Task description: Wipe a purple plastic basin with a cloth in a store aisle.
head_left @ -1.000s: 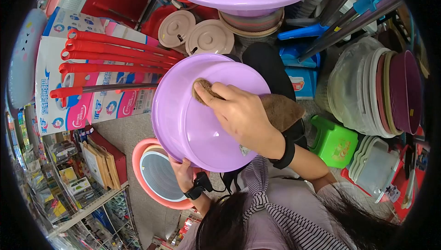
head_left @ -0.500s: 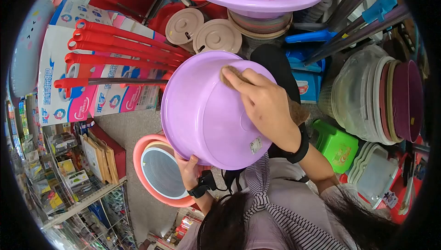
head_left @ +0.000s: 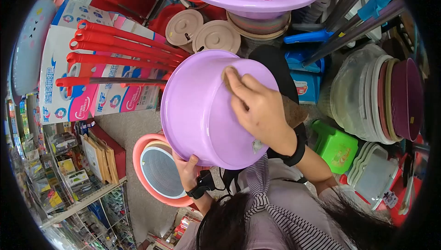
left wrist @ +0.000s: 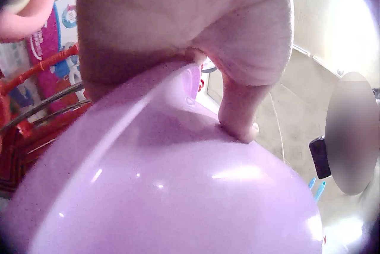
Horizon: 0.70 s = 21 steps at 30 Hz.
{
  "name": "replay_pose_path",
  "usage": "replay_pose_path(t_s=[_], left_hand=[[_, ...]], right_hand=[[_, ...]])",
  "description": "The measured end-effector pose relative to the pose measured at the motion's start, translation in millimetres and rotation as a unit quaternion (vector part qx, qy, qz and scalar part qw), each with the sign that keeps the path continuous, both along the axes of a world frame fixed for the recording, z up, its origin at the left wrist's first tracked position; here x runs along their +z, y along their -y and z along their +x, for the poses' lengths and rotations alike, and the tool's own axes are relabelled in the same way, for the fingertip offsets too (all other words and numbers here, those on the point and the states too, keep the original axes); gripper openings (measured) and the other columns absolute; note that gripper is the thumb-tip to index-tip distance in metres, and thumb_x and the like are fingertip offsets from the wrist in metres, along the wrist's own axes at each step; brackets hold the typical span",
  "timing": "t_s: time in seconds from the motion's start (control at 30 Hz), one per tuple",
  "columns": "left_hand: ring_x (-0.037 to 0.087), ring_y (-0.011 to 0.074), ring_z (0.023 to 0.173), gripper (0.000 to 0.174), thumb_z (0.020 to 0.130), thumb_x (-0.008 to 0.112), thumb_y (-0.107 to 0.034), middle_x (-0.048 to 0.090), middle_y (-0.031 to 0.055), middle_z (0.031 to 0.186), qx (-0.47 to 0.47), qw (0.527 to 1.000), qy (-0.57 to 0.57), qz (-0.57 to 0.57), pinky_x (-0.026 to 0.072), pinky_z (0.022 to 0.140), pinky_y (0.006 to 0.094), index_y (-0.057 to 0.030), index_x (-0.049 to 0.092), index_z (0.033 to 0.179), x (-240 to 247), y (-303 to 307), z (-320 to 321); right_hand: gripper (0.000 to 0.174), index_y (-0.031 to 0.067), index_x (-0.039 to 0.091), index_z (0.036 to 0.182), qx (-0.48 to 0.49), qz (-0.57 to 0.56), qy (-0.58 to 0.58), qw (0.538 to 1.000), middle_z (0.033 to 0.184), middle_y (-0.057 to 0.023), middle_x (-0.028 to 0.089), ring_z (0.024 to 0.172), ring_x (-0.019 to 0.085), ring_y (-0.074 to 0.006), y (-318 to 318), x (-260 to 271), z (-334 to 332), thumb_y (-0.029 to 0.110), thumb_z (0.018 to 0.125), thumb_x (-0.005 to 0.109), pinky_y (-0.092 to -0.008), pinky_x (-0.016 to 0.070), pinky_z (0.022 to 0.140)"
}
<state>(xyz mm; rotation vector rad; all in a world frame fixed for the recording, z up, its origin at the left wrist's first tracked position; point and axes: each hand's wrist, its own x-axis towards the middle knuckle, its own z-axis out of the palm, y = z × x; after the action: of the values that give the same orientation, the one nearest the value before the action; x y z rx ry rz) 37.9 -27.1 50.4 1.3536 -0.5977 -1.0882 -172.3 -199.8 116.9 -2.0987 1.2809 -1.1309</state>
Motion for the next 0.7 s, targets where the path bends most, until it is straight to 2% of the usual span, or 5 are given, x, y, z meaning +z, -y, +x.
replay_pose_path(t_s=[0.13, 0.27, 0.4, 0.53, 0.7], left_hand=[[0.059, 0.0237, 0.115, 0.091, 0.071, 0.089, -0.036, 0.059, 0.0131, 0.127, -0.001, 1.0, 0.002, 0.0, 0.0441, 0.102, 0.0374, 0.0042, 0.041, 0.137, 3.1, -1.5, -4.2], [0.061, 0.0232, 0.109, 0.096, 0.069, 0.091, -0.038, 0.058, 0.0151, 0.123, 0.011, 1.0, -0.004, -0.006, 0.0509, 0.095, 0.0365, 0.004, 0.037, 0.137, 7.0, 1.1, -7.8], [0.057, 0.0234, 0.117, 0.092, 0.071, 0.09, -0.034, 0.058, 0.0122, 0.128, 0.007, 1.0, -0.003, 0.001, 0.0419, 0.104, 0.0371, 0.0045, 0.041, 0.138, 7.6, -0.3, -6.3], [0.058, 0.0236, 0.116, 0.09, 0.071, 0.089, -0.034, 0.058, 0.0123, 0.128, 0.016, 1.0, -0.007, -0.005, 0.0427, 0.103, 0.0371, 0.0049, 0.041, 0.137, 3.1, -4.6, -7.8], [0.06, 0.0239, 0.114, 0.089, 0.072, 0.089, -0.033, 0.06, 0.013, 0.126, 0.008, 1.0, -0.005, -0.01, 0.0444, 0.102, 0.0377, 0.0042, 0.042, 0.137, 2.7, -3.7, -7.3]], right_hand=[[0.037, 0.0064, 0.065, 0.123, -0.004, 0.037, -0.015, 0.999, 0.073, -0.0105, 0.056, 0.058, 0.06, -0.0263, 3.3, 3.3, -7.7, 0.009, 0.086, 0.065, -0.0357, 0.047, 0.053], [0.031, 0.0089, 0.066, 0.117, -0.019, 0.059, 0.031, 0.998, 0.065, -0.0086, 0.058, 0.056, 0.061, -0.0272, 6.5, 0.7, -8.0, 0.018, 0.087, 0.065, -0.0365, 0.0478, 0.051], [0.031, 0.0121, 0.066, 0.118, 0.043, 0.023, 0.034, 0.998, 0.07, -0.01, 0.061, 0.059, 0.063, -0.0273, -12.6, 4.9, 4.7, 0.017, 0.087, 0.065, -0.0377, 0.0477, 0.051], [0.032, 0.0109, 0.065, 0.119, -0.019, 0.084, 0.016, 0.996, 0.073, -0.0118, 0.063, 0.062, 0.063, -0.0308, 10.5, -1.9, -9.3, 0.015, 0.087, 0.064, -0.0393, 0.0482, 0.053], [0.029, 0.0106, 0.065, 0.117, 0.039, 0.059, 0.085, 0.994, 0.074, -0.0131, 0.064, 0.062, 0.063, -0.0322, 2.0, 0.3, -2.9, 0.014, 0.089, 0.062, -0.0393, 0.0476, 0.052]])
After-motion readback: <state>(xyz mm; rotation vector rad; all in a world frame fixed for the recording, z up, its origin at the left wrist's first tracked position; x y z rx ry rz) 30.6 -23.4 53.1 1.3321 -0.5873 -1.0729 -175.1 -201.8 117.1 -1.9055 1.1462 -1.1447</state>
